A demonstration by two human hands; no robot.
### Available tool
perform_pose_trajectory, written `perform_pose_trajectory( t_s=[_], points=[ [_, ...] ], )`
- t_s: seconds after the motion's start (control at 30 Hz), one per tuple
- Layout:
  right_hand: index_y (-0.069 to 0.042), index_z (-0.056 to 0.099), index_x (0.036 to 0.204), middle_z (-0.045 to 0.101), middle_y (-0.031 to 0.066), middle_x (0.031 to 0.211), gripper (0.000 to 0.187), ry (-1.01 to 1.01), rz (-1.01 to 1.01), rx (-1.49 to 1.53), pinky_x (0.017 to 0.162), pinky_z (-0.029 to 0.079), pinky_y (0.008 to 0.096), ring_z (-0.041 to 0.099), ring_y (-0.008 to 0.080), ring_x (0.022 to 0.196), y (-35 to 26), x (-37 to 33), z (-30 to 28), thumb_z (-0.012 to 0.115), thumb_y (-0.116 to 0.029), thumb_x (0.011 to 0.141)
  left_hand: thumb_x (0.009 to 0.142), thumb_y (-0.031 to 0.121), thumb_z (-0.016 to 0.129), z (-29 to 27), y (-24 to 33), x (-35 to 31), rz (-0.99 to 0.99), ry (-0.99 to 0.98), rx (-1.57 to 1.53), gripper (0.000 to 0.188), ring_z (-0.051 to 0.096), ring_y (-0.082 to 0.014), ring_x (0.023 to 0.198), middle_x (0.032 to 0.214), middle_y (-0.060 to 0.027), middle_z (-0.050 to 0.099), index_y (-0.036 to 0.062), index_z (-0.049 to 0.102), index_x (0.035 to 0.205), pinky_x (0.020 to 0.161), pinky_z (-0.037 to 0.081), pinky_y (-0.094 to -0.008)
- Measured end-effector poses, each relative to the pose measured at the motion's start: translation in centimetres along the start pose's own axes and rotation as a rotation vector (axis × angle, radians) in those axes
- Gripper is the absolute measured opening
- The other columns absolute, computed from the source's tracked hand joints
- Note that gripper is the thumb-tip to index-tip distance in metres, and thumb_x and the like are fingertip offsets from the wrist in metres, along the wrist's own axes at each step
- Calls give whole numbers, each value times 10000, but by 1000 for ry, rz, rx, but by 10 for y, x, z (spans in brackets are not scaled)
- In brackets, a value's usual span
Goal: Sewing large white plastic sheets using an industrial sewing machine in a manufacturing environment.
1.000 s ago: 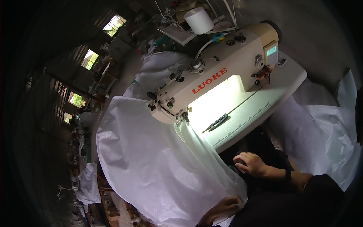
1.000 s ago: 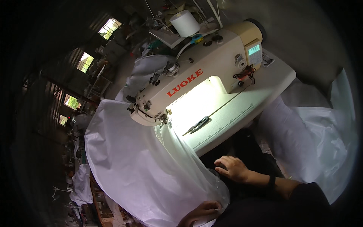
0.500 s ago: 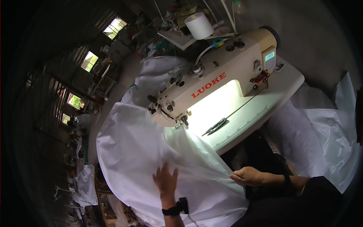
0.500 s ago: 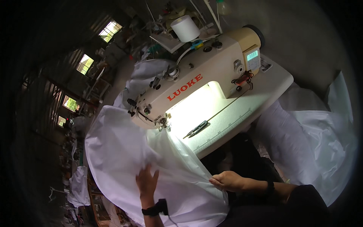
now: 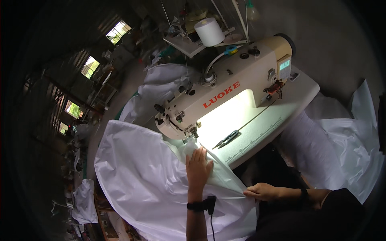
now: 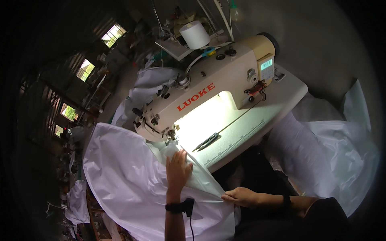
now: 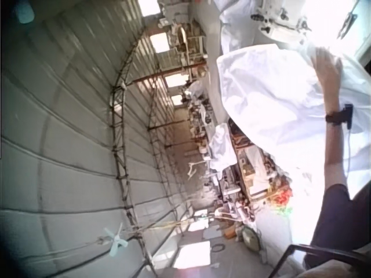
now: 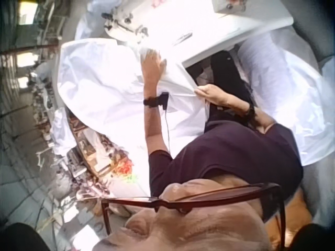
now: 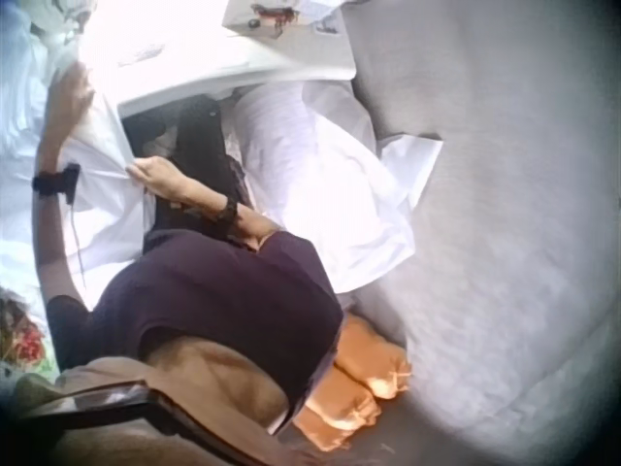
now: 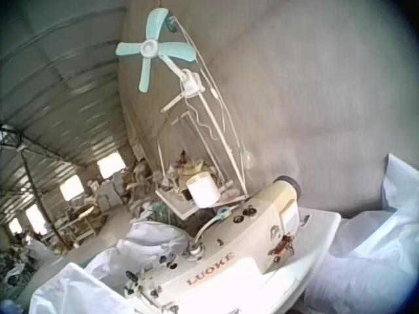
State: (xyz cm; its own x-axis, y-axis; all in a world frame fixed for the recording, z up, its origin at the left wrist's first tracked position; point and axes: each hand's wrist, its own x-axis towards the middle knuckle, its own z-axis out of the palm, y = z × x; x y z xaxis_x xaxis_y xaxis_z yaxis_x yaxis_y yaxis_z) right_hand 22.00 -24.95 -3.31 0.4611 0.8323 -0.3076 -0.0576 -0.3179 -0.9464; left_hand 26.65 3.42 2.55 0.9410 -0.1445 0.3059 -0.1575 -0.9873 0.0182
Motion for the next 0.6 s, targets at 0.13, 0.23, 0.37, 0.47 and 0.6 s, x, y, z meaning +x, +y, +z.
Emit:
perform_pose_trajectory(
  t_s=[0.13,0.23,0.37,0.47,0.6],
  points=[
    [-47,613,1209,650,130,1173,404,382,-152,-86,921,497,343,625,250,1125,22,9,-9,493,-385,1021,876,291,595,27,-7,-16,-78,-31,-39,614,425,-340,1367,1473,-127,478,52,469,1428,1140,297,-511],
    [-38,472,1403,603,207,1309,535,307,-32,-101,1034,452,362,570,308,1253,42,39,0,574,-333,967,873,301,587,32,-8,-21,-75,1,-37,602,422,-339,1369,1468,-127,482,57,481,1413,1143,295,-510],
    [15,513,1366,632,150,1282,409,-10,-165,174,1037,433,338,574,207,1195,64,62,9,541,-179,1007,865,316,591,31,-9,-19,-81,2,-57,605,417,-337,1374,1463,-127,486,57,488,1403,1140,296,-521],
    [11,539,1342,654,103,1229,354,88,-42,212,1022,437,316,570,161,1162,65,64,10,492,-155,1033,857,332,599,30,-11,-16,-57,30,-37,607,433,-328,1355,1455,-121,494,67,499,1394,1126,311,-522],
    [10,574,1293,664,68,1199,323,61,-129,246,994,452,302,576,135,1124,49,47,11,475,-176,1048,839,340,630,29,-10,-15,-55,30,9,583,480,-316,1290,1421,-100,527,89,533,1357,1081,360,-493]
  ],
)
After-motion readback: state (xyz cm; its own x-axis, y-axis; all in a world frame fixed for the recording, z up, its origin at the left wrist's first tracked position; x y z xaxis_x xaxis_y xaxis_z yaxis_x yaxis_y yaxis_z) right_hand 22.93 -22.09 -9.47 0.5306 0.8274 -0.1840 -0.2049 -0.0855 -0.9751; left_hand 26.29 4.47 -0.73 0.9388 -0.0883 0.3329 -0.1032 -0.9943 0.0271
